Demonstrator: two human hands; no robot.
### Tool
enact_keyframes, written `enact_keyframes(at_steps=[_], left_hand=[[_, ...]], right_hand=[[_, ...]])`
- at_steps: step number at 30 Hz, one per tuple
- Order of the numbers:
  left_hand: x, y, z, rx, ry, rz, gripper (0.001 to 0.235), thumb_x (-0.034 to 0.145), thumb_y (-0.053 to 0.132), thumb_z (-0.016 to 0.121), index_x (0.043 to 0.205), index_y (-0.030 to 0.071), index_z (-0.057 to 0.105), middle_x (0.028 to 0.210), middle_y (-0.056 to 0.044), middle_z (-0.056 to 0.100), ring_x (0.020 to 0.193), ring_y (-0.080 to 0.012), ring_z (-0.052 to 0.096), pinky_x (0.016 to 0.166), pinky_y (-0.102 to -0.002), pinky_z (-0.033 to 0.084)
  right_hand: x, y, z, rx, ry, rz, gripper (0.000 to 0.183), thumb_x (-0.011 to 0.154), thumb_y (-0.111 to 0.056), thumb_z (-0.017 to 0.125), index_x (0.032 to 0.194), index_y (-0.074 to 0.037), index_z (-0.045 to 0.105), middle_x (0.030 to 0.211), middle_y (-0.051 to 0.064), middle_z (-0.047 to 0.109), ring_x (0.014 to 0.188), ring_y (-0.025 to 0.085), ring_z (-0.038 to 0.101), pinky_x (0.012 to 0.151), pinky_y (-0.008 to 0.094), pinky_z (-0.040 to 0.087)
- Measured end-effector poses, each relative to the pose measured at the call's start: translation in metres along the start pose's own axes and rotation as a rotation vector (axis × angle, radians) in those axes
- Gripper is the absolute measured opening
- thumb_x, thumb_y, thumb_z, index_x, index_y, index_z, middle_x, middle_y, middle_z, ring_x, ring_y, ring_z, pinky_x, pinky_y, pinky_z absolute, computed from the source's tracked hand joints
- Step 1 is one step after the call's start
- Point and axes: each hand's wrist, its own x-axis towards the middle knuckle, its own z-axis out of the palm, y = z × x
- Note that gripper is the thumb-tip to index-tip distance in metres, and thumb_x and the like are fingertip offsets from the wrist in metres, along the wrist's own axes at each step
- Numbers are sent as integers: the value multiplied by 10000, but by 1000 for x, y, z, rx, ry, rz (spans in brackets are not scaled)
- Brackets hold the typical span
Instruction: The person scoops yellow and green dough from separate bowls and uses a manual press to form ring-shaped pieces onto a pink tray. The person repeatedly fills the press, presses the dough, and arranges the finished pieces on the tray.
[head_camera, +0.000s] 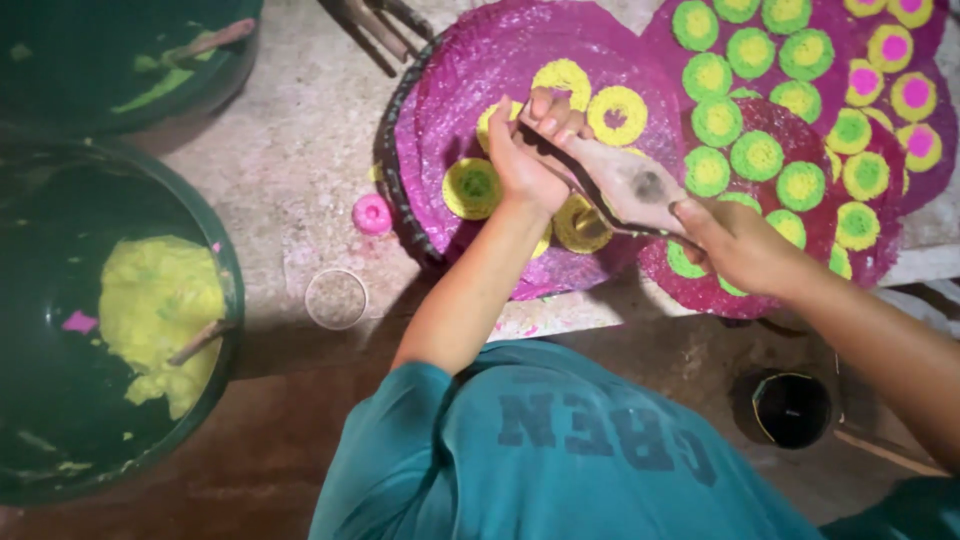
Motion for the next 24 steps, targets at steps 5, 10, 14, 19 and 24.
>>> enact_keyframes(at_steps=[5, 10, 14, 19, 24], left_hand=[[16, -3, -24, 6, -37, -6, 443, 1009, 553, 413, 789, 170, 452, 639, 39, 386, 607, -140, 433, 704, -361, 454], [16, -8, -27, -35, 113, -44, 415, 970, 528, 406, 753, 176, 439, 618, 43, 381, 572, -142, 418, 666, -357, 458], [21, -7, -17, 10, -6, 7, 438, 999, 549, 401, 777, 174, 441, 635, 37, 381, 601, -142, 422, 676, -349, 440], [42, 21, 2, 211, -40, 45, 400, 999, 511, 392, 832, 153, 455, 669, 29, 379, 645, -147, 416, 736, -354, 416], [78, 28, 0, 151, -32, 57, 400, 988, 504, 389, 797, 159, 452, 645, 36, 382, 628, -149, 412, 717, -362, 413]], right_hand=[[-1, -8, 20, -21, 102, -79, 660, 1047, -568, 342, 931, 9, 642, 687, 120, 613, 634, 234, 610, 628, 412, 497], [8, 2, 13, -50, 41, -9, 662, 1030, -558, 349, 899, 11, 662, 646, 135, 621, 591, 247, 622, 607, 426, 503], [19, 11, 18, -24, 130, -121, 620, 1049, -536, 375, 905, 0, 652, 647, 106, 600, 590, 208, 601, 593, 394, 486], [42, 1, 10, 191, 34, -164, 665, 1063, -534, 351, 841, 15, 652, 654, 72, 622, 595, 173, 601, 568, 363, 493], [64, -19, -4, -26, 200, -142, 662, 1056, -549, 372, 955, 24, 686, 672, 160, 636, 624, 283, 632, 626, 441, 491]])
